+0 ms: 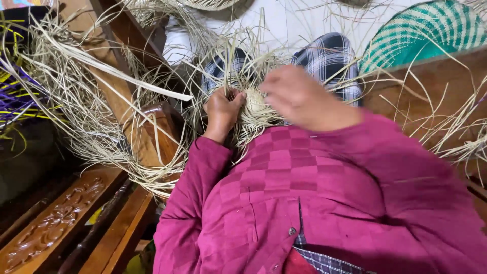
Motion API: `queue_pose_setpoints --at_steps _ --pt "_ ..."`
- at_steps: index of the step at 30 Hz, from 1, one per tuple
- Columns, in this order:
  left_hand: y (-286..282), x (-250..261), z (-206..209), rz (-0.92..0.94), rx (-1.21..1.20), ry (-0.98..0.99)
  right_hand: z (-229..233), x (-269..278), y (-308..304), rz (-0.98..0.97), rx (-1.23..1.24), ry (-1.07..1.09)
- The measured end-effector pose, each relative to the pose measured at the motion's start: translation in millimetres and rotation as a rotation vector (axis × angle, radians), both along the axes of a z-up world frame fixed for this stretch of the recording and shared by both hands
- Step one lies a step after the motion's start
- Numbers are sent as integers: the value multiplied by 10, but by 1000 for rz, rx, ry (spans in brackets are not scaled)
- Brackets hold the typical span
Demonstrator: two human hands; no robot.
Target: Weaving a basket base using dried plant fibers
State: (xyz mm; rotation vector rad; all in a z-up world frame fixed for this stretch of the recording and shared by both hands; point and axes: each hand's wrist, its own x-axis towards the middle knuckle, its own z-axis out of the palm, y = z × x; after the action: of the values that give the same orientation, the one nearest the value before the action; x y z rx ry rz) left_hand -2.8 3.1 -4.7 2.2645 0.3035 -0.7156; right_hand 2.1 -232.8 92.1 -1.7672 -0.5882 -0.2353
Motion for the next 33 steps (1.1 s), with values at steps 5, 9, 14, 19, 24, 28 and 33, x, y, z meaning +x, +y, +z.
queue_pose_setpoints --at_steps 5,9,14,19,24,28,33 --pt "112 21 -130 54 -65 -21 -789 -251 412 223 -853 57" --pt "120 101 272 18 -35 42 -751 -301 447 239 -842 56" --pt "330 15 472 34 -176 -19 -722 -319 435 277 -841 123" --pt "384 -80 563 68 -220 -34 -641 -314 442 283 -855 173" --pt "418 -178 430 131 -266 -13 -591 -263 424 303 -874 173" --pt "481 -227 313 135 -290 20 -194 -64 448 329 -912 164" --pt "488 -218 365 131 -362 71 -137 6 506 383 -911 98"
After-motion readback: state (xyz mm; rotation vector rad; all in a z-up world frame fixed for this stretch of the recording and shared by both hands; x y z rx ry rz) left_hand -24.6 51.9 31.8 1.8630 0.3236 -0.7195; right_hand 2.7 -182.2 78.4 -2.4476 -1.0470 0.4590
